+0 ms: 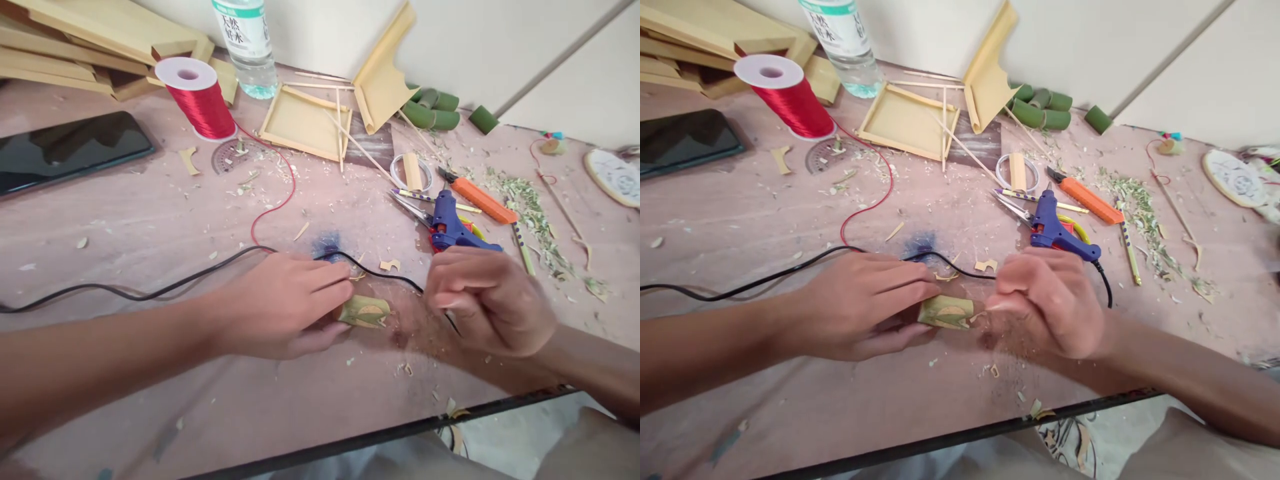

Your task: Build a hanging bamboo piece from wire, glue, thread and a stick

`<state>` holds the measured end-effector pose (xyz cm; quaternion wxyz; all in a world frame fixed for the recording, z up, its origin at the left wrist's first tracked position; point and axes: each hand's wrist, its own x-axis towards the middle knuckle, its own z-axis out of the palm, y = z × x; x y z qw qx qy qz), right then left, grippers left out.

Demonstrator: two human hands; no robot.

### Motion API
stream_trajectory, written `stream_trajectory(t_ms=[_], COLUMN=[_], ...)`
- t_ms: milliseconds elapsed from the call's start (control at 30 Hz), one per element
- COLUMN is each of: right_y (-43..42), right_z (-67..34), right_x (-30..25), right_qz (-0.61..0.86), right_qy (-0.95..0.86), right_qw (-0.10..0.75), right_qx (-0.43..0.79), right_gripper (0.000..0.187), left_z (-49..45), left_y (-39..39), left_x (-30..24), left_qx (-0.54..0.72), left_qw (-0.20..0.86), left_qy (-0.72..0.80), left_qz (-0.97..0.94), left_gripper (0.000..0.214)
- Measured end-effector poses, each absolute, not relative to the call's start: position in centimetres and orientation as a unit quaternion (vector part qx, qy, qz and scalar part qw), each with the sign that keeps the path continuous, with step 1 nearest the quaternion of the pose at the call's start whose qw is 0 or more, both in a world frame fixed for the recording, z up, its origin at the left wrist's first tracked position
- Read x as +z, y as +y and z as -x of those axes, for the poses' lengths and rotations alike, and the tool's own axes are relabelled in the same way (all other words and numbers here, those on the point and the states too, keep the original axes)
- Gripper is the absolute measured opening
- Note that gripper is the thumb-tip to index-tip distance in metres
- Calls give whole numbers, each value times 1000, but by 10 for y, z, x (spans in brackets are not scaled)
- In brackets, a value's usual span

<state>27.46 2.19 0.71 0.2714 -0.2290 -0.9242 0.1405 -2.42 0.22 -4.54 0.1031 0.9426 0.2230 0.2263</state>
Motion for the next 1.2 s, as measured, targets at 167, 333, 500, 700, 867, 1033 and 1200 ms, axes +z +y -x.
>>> stream_trajectory(t_ms=[167, 333, 500, 700, 867, 1033, 1200], right_y=[47, 57, 49, 49, 69, 105, 150], right_z=[-317, -355, -360, -345, -312, -306, -372], right_x=[23, 20, 13, 7, -10, -2, 11], right_qz=[368, 521, 536, 408, 296, 280, 409], right_qy=[-906, -851, -844, -906, -941, -948, -904], right_qw=[208, -26, -8, 107, 158, 137, 121], right_qx=[26, -56, 28, 44, 45, 59, -27], right_gripper=[27, 49, 37, 37, 32, 11, 26], left_z=[25, 25, 25, 26, 24, 23, 23], left_y=[2, 2, 2, 1, 3, 4, 4], left_x=[-47, -46, -47, -49, -46, -46, -47], left_qx=[221, 214, 219, 214, 202, 185, 184], left_qw=[119, 139, 134, 133, 131, 134, 142], left_qy=[223, 220, 222, 213, 209, 213, 217], left_qz=[-942, -942, -941, -944, -948, -950, -948], left_gripper=[19, 19, 17, 18, 18, 17, 15])
